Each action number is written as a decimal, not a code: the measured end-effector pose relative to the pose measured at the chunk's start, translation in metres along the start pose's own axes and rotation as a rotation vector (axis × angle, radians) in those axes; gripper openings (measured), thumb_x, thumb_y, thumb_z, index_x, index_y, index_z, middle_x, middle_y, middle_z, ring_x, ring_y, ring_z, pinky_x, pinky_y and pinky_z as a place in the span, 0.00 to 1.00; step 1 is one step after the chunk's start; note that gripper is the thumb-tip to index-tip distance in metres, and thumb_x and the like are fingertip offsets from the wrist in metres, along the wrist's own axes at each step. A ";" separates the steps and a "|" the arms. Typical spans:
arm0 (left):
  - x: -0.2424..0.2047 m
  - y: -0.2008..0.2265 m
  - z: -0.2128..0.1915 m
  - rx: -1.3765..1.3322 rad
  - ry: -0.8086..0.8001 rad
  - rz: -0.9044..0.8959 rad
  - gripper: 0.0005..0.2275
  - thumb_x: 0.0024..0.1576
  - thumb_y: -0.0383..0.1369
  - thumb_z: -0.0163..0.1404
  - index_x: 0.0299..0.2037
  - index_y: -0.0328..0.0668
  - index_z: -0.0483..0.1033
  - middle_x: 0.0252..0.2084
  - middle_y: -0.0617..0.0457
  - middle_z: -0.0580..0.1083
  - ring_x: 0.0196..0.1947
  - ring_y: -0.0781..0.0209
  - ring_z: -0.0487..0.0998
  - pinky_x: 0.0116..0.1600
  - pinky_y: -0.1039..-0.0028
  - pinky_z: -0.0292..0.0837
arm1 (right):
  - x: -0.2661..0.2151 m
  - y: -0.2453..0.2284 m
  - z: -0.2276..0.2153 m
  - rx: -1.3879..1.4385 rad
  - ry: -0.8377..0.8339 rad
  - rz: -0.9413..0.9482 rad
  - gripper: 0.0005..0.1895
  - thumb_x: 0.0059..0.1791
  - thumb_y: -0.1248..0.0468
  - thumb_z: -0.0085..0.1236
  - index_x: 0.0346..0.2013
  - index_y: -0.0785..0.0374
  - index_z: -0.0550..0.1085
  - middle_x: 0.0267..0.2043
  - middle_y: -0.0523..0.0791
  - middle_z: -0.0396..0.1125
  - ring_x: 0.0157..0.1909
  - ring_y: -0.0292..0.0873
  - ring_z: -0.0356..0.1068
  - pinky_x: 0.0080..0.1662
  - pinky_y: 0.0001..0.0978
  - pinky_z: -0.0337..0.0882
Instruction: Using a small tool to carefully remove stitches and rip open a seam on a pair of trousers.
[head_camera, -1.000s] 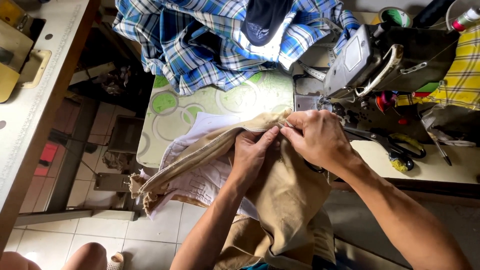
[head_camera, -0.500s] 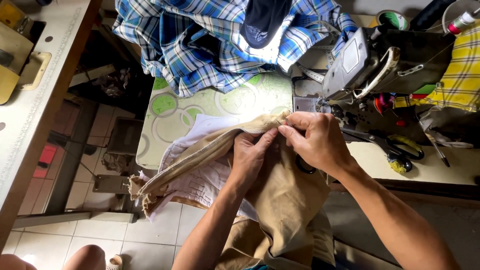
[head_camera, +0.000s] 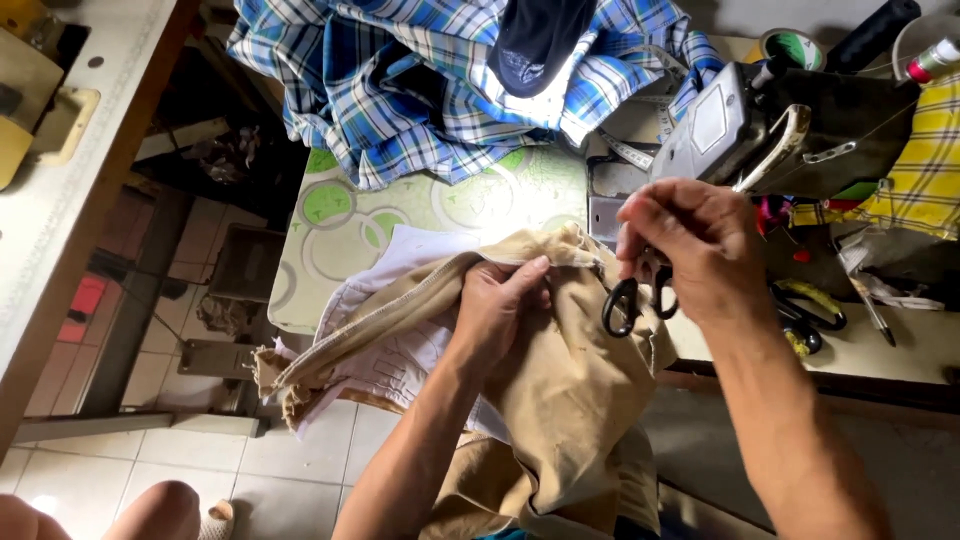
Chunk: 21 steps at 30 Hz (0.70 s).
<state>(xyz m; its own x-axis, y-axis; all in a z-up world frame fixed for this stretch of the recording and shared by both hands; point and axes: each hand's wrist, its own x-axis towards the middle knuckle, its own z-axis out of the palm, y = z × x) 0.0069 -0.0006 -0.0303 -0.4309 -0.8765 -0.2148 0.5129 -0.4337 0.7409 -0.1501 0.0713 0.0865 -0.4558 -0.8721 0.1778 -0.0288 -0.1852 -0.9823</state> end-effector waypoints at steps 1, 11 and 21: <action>-0.003 0.004 0.002 -0.008 -0.010 -0.004 0.08 0.52 0.26 0.63 0.34 0.25 0.79 0.27 0.39 0.79 0.18 0.61 0.79 0.24 0.74 0.79 | -0.002 -0.014 0.007 -0.127 -0.078 -0.011 0.08 0.54 0.67 0.58 0.33 0.69 0.75 0.19 0.51 0.68 0.19 0.42 0.73 0.22 0.25 0.72; 0.010 -0.016 -0.008 -0.044 -0.091 0.090 0.09 0.57 0.26 0.59 0.32 0.22 0.78 0.20 0.39 0.75 0.15 0.57 0.77 0.24 0.71 0.77 | 0.011 0.016 0.025 -0.913 -0.325 -0.474 0.07 0.44 0.67 0.66 0.36 0.62 0.81 0.24 0.50 0.71 0.29 0.57 0.73 0.34 0.49 0.71; 0.011 -0.015 -0.006 -0.078 -0.048 0.069 0.09 0.58 0.27 0.58 0.30 0.25 0.76 0.18 0.36 0.73 0.15 0.53 0.76 0.24 0.69 0.77 | 0.008 0.043 0.004 -0.662 -0.357 -0.400 0.07 0.52 0.67 0.59 0.28 0.58 0.76 0.21 0.40 0.64 0.27 0.46 0.68 0.35 0.35 0.69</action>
<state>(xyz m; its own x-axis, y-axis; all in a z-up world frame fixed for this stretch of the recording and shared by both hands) -0.0016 -0.0050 -0.0479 -0.4266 -0.8947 -0.1325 0.5979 -0.3889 0.7009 -0.1513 0.0548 0.0459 0.0043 -0.9085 0.4179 -0.6930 -0.3040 -0.6537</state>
